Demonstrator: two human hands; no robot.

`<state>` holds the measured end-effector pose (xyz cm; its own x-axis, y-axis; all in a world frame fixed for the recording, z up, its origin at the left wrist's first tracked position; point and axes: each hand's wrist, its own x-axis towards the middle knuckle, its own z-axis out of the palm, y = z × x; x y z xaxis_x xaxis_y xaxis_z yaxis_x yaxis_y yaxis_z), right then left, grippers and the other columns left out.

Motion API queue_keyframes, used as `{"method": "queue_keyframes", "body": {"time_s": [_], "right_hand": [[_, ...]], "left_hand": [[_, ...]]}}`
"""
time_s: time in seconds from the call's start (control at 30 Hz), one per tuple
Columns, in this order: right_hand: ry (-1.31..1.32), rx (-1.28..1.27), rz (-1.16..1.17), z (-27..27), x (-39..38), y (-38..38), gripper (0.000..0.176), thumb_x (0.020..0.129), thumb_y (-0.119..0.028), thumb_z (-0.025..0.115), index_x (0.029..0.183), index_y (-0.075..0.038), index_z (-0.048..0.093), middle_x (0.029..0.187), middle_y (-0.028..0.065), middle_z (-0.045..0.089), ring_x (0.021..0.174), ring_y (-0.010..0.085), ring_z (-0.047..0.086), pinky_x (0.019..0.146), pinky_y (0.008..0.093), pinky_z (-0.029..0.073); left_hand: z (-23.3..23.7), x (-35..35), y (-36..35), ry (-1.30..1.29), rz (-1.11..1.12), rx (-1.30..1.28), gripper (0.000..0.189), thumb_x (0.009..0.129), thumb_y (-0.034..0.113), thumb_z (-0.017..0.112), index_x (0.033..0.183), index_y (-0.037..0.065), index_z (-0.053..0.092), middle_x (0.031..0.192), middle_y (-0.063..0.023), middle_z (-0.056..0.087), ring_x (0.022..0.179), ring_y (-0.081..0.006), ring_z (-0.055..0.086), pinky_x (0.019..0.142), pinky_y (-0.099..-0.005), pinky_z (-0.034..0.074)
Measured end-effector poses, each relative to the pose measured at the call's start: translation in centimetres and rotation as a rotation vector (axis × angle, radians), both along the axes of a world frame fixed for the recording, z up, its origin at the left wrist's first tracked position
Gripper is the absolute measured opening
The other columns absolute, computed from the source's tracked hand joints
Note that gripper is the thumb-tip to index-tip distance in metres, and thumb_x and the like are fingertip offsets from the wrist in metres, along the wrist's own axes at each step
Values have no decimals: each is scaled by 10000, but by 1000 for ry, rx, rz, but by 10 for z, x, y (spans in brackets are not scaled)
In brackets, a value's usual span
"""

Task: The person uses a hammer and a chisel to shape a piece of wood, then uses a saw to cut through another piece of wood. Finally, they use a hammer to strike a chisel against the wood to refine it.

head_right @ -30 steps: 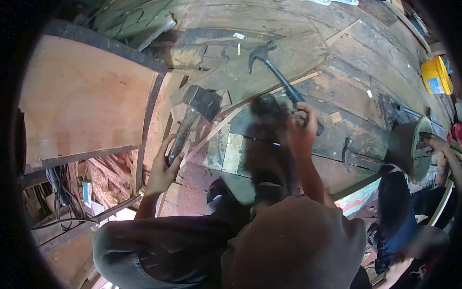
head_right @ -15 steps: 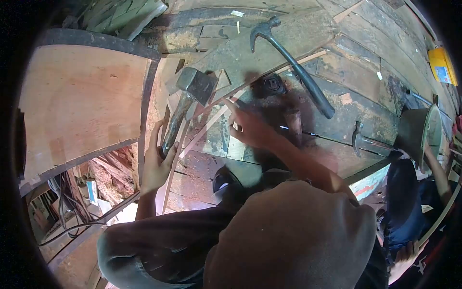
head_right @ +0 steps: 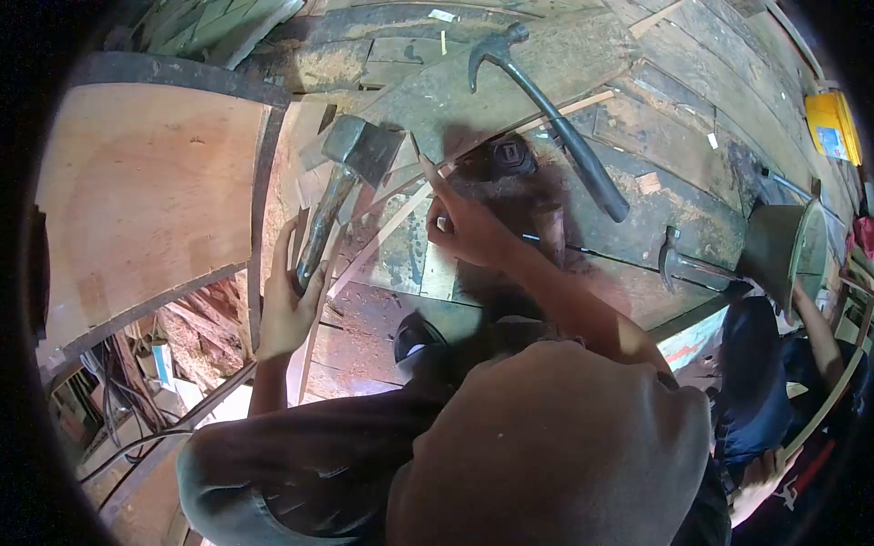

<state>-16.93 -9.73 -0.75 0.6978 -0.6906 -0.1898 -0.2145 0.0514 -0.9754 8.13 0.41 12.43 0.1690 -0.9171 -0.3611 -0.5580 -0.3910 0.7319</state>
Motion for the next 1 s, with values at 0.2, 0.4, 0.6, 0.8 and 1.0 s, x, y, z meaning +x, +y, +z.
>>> {"method": "queue_keyframes", "body": {"time_s": [0.2,0.4,0.6,0.8,1.0], "right_hand": [[65,-32,-169,16,-10,-9,788,851,-49,613,1521,-108,202,852,92,616,657,190,573,662,327,491],[468,-672,-563,39,-92,-46,454,817,-99,660,1246,-58,516,984,144,600,904,303,573,850,410,464],[1010,-827,-487,7,-141,-53,468,802,-276,697,1171,-33,544,1126,215,575,1046,405,544,869,486,450],[663,-457,-399,42,-133,-65,311,827,-257,687,1011,-13,630,712,145,635,610,222,617,577,358,476],[43,75,-525,188,-98,-49,242,999,-277,519,1007,-36,534,568,-12,410,390,84,358,365,246,295]], "left_hand": [[-7,3,0,-179,-177,-20,692,899,45,591,1487,83,229,749,-261,624,649,-412,628,611,-455,477],[-3,1,4,-330,-247,57,734,880,69,612,1493,64,208,669,-236,604,636,-417,613,606,-486,461],[-5,7,0,-300,-250,51,710,876,73,598,1477,32,224,688,-269,605,667,-438,607,659,-511,464],[-12,18,0,-331,-233,74,693,890,142,612,1483,132,254,779,-270,628,750,-447,618,707,-502,471],[-13,20,0,-340,-244,49,715,875,149,604,1478,98,222,803,-279,635,783,-449,626,721,-513,485]]}}
